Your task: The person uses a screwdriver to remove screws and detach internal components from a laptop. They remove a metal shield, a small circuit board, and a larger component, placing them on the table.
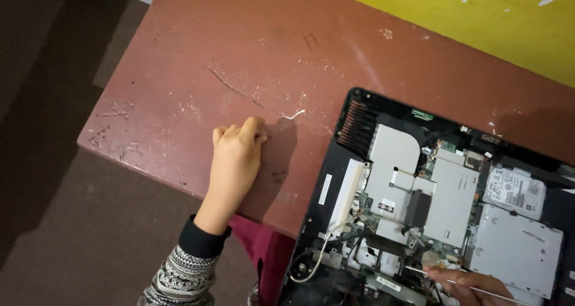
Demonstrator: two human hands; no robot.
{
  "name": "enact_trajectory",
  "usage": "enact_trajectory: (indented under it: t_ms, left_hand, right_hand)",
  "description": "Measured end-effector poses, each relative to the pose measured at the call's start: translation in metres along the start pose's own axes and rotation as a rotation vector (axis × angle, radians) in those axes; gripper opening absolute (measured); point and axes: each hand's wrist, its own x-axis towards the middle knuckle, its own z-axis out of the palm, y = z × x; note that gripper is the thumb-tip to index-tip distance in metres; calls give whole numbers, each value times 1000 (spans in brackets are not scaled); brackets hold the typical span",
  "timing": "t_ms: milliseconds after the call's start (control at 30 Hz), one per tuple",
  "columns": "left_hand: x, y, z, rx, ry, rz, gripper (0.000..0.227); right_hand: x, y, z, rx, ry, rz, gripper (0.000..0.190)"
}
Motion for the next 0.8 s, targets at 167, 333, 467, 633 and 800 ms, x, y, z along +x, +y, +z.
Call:
enact_trajectory:
  t_ms: [167, 333, 467, 633, 800]
  left_hand:
    - [-4, -4, 0, 7, 24, 19, 24]
    - [-7, -3, -10, -54, 32, -23, 26]
    - [-19, 27, -43, -19, 56, -94, 23]
    - [-75, 89, -42, -295, -53, 76, 23]
    - [-120, 125, -33, -324, -348, 30, 40]
  right_hand:
    - [-11, 14, -7, -185, 432, 35, 32]
    - [-6, 12, -16, -191, 321, 73, 33]
    - [-23, 26, -15, -808, 547, 74, 27]
    - [48, -10, 116, -1076, 880, -87, 22]
    - [53, -22, 153, -1449, 936, -120, 36]
